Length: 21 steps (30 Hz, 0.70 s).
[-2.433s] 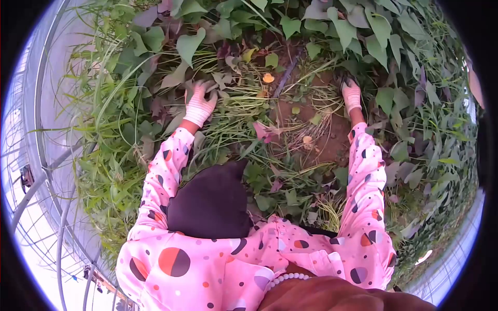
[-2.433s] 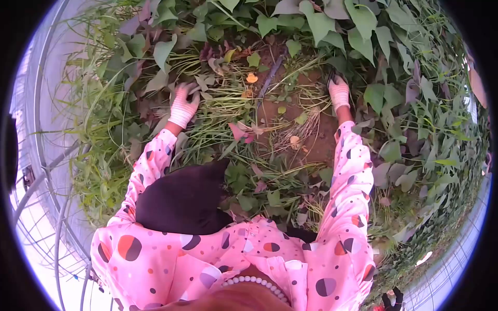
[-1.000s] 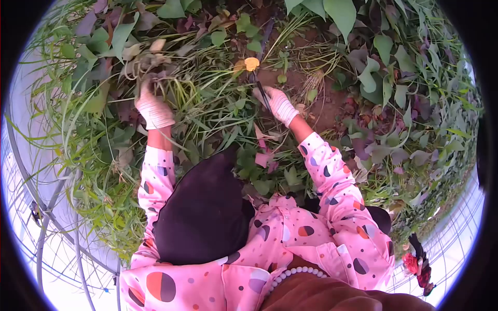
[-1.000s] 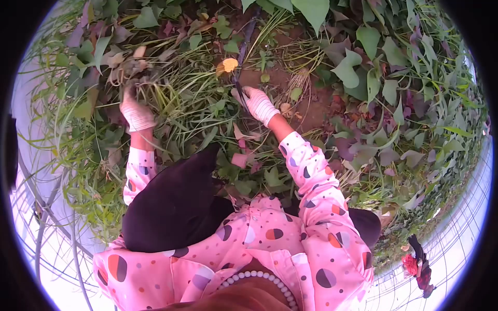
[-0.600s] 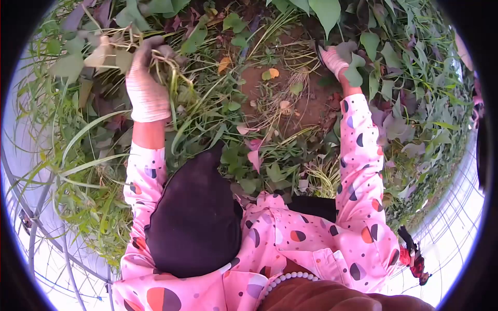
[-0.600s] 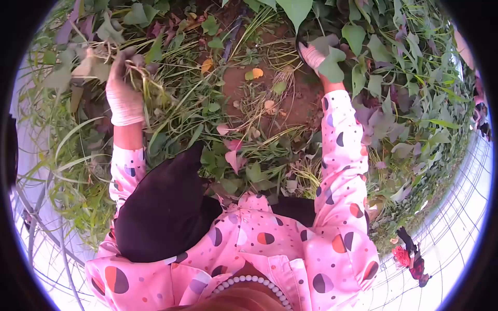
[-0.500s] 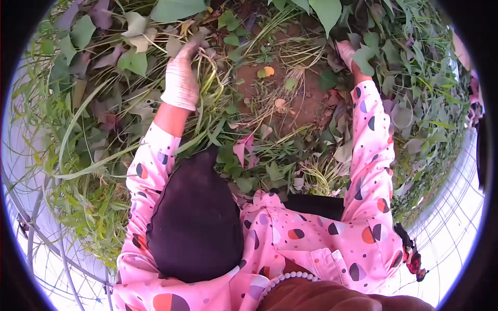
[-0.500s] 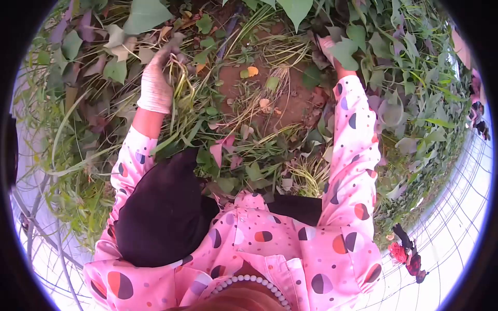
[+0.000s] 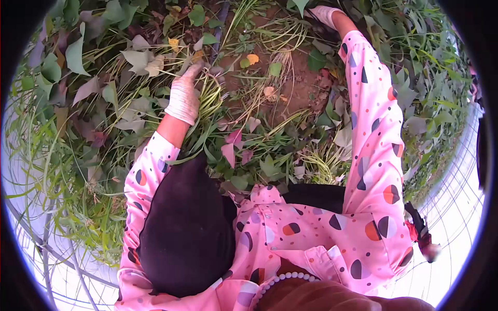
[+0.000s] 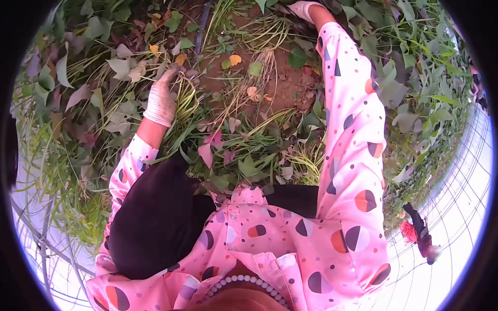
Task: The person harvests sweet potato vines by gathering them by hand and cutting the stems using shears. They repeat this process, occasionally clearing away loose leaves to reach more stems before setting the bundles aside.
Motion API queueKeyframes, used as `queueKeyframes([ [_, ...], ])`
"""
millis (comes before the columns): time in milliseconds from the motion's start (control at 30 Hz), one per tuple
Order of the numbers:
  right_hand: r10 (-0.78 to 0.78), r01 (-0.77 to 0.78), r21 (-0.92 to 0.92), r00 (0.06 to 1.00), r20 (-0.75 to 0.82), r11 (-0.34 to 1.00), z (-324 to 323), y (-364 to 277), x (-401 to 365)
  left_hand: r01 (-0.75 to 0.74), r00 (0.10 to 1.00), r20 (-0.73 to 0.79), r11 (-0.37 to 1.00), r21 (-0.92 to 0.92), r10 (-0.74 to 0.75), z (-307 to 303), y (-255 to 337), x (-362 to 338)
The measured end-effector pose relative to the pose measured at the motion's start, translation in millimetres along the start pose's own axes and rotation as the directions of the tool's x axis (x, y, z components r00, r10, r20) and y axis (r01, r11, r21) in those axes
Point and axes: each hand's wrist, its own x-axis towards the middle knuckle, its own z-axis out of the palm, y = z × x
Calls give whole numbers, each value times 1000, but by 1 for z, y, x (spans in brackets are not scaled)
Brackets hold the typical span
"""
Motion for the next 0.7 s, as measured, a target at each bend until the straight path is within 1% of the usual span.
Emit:
queueKeyframes([
  [33, -26, 25, -34, 999, -19, 999, 2, 1, 5, 3, 1000, -7, 1000, 0, -3, -1, -3, -1],
  [100, -90, 83, -99, 994, -60, 992, 9, 7, 14, 25, 999, 18, 997, 77, -26, -1, -7, -1],
  [133, -126, 113, -147, 988, -86, 983, 13, 11, 21, 34, 999, 12, 997, 76, -35, 2, -7, -3],
  [267, -307, 244, -315, 936, -171, 917, 33, 26, 37, 60, 998, 21, 993, 105, -63, 2, -11, 0],
  [300, -386, 292, -390, 903, -189, 873, 41, 35, 47, 64, 997, 33, 991, 119, -68, 2, -10, 0],
  [367, -600, 375, -614, 773, -208, 695, 65, 58, 70, 73, 996, 36, 990, 122, -78, 1, -10, 0],
  [433, -518, 267, -663, 828, -214, 700, 74, 42, 48, 39, 998, 51, 995, 89, -43, -3, -11, -1],
  [467, -379, 243, -363, 847, -373, 900, 64, 3, 1, 77, 996, 46, 993, 89, -81, 0, -7, -6],
  [500, -190, 210, -11, 859, -476, 978, 56, -46, -50, 79, 996, 39, 993, 86, -83, -3, -9, -4],
  [533, -52, 176, 184, 842, -536, 967, 66, -65, -64, 70, 995, 64, 993, 96, -76, -7, -12, 0],
  [567, -118, 232, 141, 825, -553, 962, 75, -82, -66, 59, 993, 92, 992, 108, -69, -9, -12, 2],
  [600, -75, 137, 90, 866, -495, 987, 80, -103, -77, 45, 993, 105, 991, 127, -59, -6, -12, 2],
  [633, -15, 24, 20, 930, -366, 999, 91, -116, -69, 41, 993, 107, 991, 128, -55, -4, -11, 2],
  [667, 28, -13, 53, 953, -301, 999, 104, -123, -65, 10, 995, 97, 989, 149, -24, -3, -11, 4],
  [700, 32, -8, 56, 898, -439, 998, 117, -129, -69, -19, 996, 89, 985, 169, 4, -2, -13, 7],
])
